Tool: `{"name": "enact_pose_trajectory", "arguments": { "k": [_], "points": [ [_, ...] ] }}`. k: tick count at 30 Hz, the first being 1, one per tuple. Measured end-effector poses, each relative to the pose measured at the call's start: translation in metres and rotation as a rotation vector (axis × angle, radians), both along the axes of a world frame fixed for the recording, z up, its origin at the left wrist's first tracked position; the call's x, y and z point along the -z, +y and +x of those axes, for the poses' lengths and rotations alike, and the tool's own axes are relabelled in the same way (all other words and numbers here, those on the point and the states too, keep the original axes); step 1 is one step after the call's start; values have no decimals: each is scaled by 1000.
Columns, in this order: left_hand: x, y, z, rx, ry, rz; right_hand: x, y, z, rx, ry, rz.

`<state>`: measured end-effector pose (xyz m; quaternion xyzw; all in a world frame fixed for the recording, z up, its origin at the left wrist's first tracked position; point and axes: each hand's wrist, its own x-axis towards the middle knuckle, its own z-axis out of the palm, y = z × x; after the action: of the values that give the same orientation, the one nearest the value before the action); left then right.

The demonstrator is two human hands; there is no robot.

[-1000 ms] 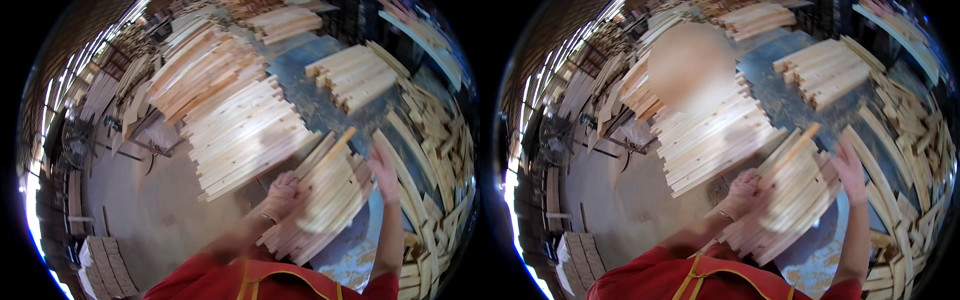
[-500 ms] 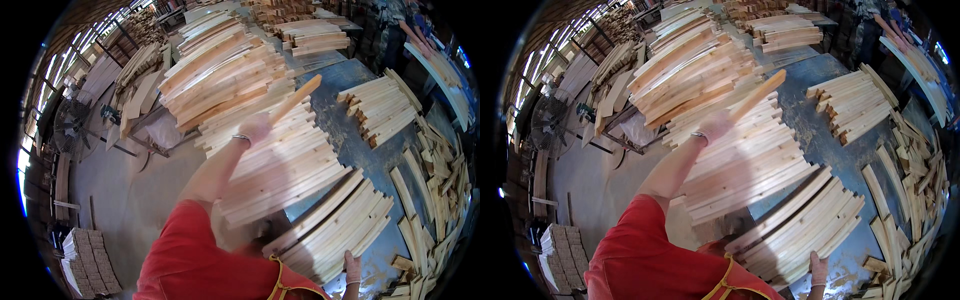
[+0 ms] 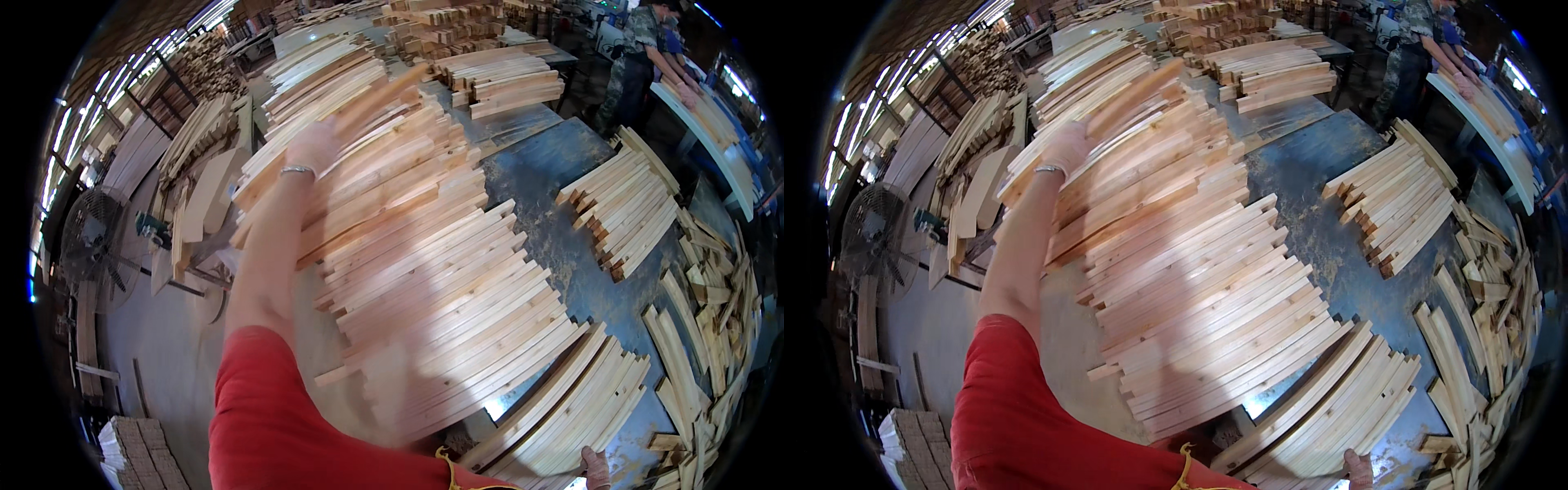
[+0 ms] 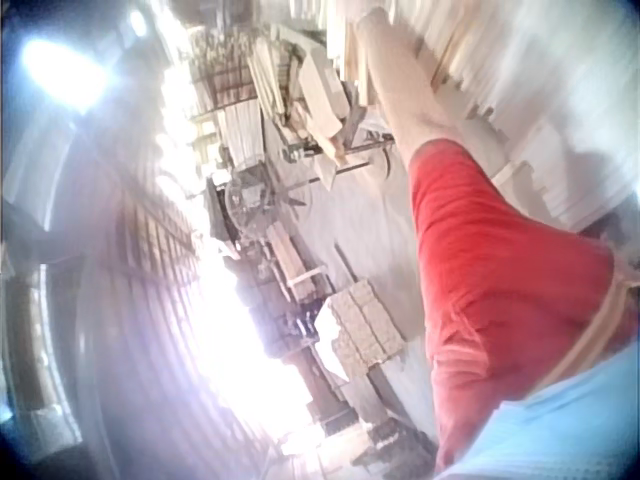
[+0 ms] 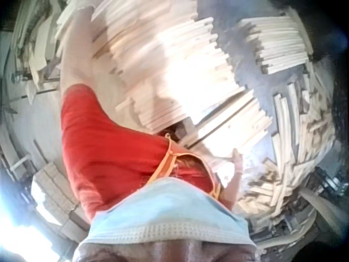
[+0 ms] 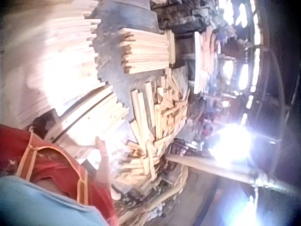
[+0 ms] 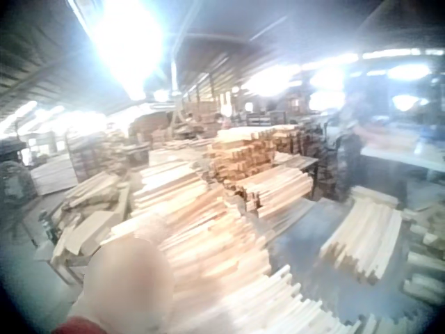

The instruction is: The person repeatedly picks up wooden planks from a pile and stacks them neatly on a metal table. The hands move quickly to align and place the planks into a growing stack.

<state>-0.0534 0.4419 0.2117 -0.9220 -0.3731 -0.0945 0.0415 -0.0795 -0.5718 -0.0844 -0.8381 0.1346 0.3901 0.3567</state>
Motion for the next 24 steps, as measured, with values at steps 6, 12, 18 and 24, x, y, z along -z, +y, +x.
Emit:
{"name": "enact_pose_trajectory", "arguments": {
  "k": [6,12,18,24],
  "points": [
    [1,32,-50,-406,159,136,-9,11,-5,326,25,134],
    [37,63,-104,-121,246,208,-58,63,-4,116,-25,5],
    [23,34,-133,-305,395,516,-75,77,-2,111,-11,97],
    [125,-331,-140,621,-28,-313,-65,63,4,-76,30,10]
  ]
}}
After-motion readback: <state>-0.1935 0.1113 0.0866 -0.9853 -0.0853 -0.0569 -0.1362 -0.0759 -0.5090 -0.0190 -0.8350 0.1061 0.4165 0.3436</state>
